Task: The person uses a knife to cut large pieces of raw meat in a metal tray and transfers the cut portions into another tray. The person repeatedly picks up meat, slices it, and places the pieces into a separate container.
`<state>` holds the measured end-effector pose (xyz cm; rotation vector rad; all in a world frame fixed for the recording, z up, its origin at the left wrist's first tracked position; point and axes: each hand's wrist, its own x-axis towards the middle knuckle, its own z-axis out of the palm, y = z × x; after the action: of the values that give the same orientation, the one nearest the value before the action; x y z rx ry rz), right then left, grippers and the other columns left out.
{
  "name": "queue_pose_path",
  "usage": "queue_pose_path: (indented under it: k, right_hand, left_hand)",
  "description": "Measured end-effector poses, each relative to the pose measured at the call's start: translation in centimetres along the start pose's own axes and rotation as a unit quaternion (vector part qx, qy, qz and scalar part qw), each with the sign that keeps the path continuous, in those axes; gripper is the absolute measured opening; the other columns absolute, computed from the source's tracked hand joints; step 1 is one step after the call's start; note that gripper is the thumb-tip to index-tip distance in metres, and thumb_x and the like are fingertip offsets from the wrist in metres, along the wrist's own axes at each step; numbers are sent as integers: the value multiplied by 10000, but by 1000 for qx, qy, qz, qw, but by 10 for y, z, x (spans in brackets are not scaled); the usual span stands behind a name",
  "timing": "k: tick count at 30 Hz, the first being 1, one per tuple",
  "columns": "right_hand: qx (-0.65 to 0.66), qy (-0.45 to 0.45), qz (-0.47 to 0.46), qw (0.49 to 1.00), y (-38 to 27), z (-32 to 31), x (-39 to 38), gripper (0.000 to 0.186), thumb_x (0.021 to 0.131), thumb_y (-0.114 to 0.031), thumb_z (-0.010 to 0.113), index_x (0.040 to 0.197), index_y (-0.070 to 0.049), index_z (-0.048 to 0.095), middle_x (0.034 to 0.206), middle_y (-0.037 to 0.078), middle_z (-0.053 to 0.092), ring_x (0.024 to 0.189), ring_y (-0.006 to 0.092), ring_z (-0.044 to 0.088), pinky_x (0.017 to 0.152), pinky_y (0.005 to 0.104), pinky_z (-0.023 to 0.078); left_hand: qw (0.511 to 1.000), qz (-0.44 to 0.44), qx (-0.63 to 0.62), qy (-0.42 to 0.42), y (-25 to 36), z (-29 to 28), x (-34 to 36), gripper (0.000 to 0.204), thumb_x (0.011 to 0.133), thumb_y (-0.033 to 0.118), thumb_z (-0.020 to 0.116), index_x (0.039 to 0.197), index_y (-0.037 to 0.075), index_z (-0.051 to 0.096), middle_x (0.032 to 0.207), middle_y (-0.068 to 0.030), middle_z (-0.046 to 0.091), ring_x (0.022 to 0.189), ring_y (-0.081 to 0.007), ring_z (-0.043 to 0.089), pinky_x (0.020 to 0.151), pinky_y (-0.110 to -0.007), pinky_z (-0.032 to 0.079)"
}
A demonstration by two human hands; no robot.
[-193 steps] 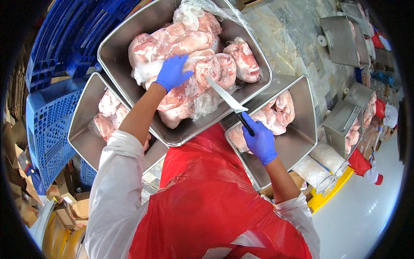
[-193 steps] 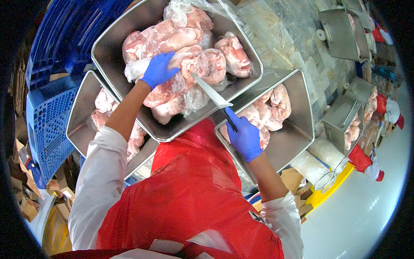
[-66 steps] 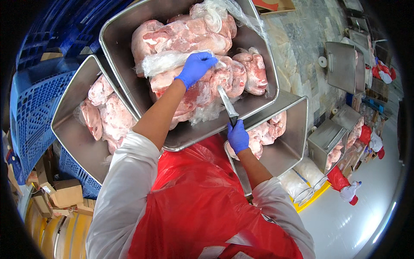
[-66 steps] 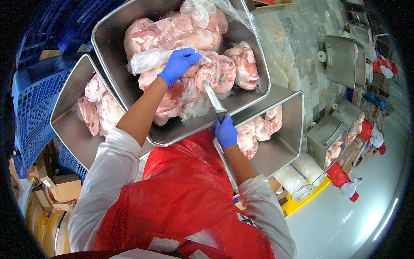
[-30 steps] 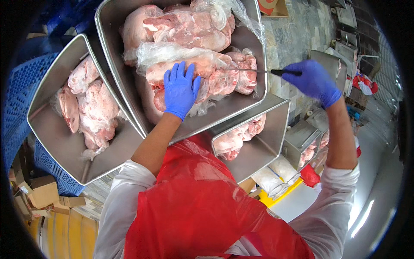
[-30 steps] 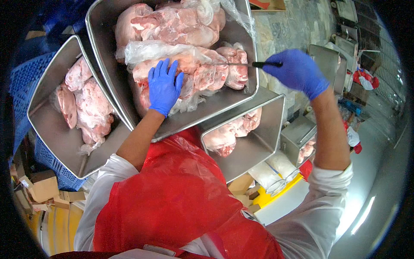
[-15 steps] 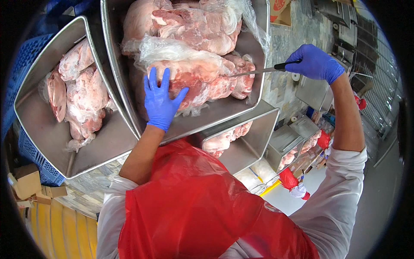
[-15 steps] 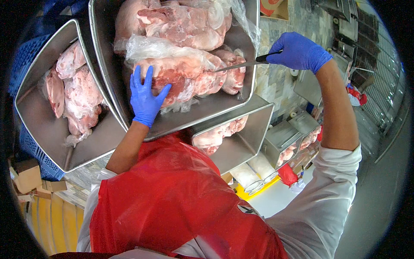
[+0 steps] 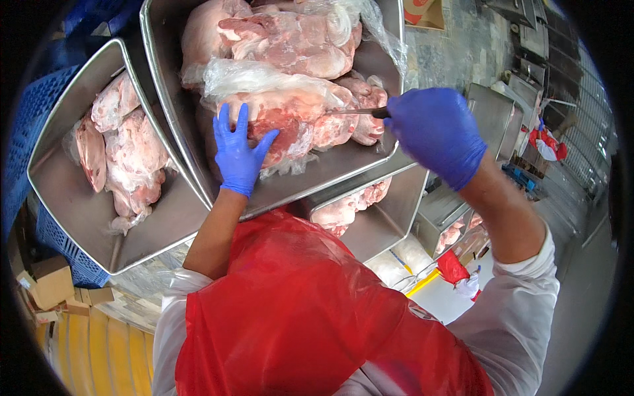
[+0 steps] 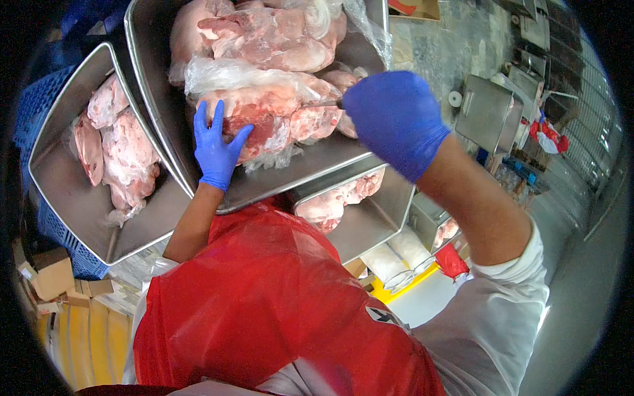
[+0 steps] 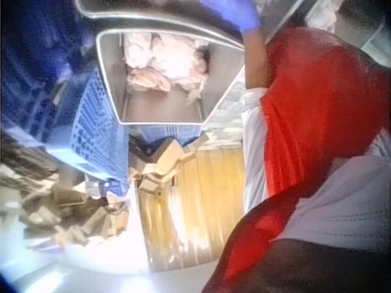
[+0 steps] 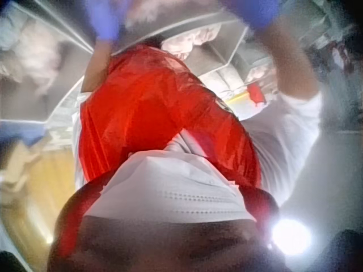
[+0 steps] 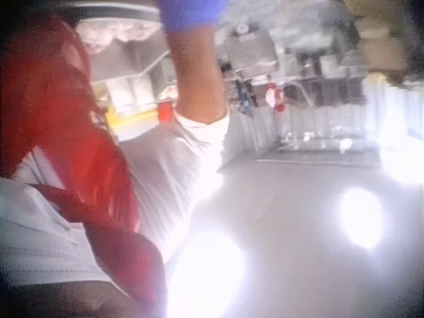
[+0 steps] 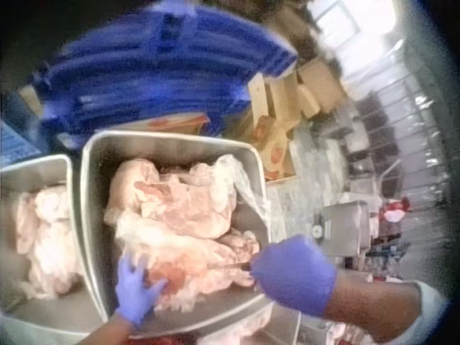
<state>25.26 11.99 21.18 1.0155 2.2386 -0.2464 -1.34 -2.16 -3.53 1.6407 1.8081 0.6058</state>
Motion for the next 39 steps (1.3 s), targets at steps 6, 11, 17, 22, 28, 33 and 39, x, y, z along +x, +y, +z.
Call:
queue_pose_path:
  k: [6,11,17,22,28,33,39]
  right_hand:
    - [45,-8,135,990,-51,30,-62,241,1001,-325,614,1077,-97,626,777,121,640,645,306,679,547,445,534]
    - [38,14,207,978,-112,62,-92,411,908,-123,588,1304,-15,592,793,120,632,642,267,689,526,405,547]
    - [112,48,276,953,-169,109,-113,667,861,-89,613,1509,-38,463,812,145,622,622,266,678,509,415,550]
    - [201,70,353,911,-233,180,-119,796,864,-69,610,1601,-59,309,826,171,600,579,309,659,484,448,538]
    - [290,119,381,870,-255,161,-118,689,902,-125,592,1560,-65,395,882,213,647,651,357,681,546,492,554]
    - [253,175,330,893,-201,131,-156,441,945,-205,596,1372,-95,585,804,160,691,719,344,707,606,491,559]
    - [182,104,264,941,-123,38,-158,337,926,-297,667,1250,-209,691,930,179,726,832,384,707,726,504,567]
  left_hand:
    - [1000,1,8,9,-1,3,-3,853,788,536,845,1488,152,546,1600,-250,373,1419,-519,395,1110,-545,454]
    - [1000,-8,23,-5,3,1,-4,853,793,544,839,1483,135,548,1600,-252,371,1414,-521,400,1116,-548,448]
    - [999,26,21,38,-5,7,-5,848,777,538,854,1455,114,572,1564,-237,412,1400,-459,439,1110,-513,458]
    - [998,30,32,50,1,6,-5,815,775,534,858,1404,76,614,1555,-231,422,1402,-409,454,1100,-490,470]
    - [997,38,48,47,1,8,-5,833,792,551,837,1425,67,593,1559,-240,414,1406,-422,446,1100,-494,467]
    - [997,39,49,39,-3,9,-8,858,803,575,814,1458,83,558,1575,-243,388,1410,-438,435,1099,-514,466]
    - [998,7,59,39,-5,3,-10,898,807,639,776,1473,83,542,1580,-226,401,1408,-503,412,1120,-538,446]
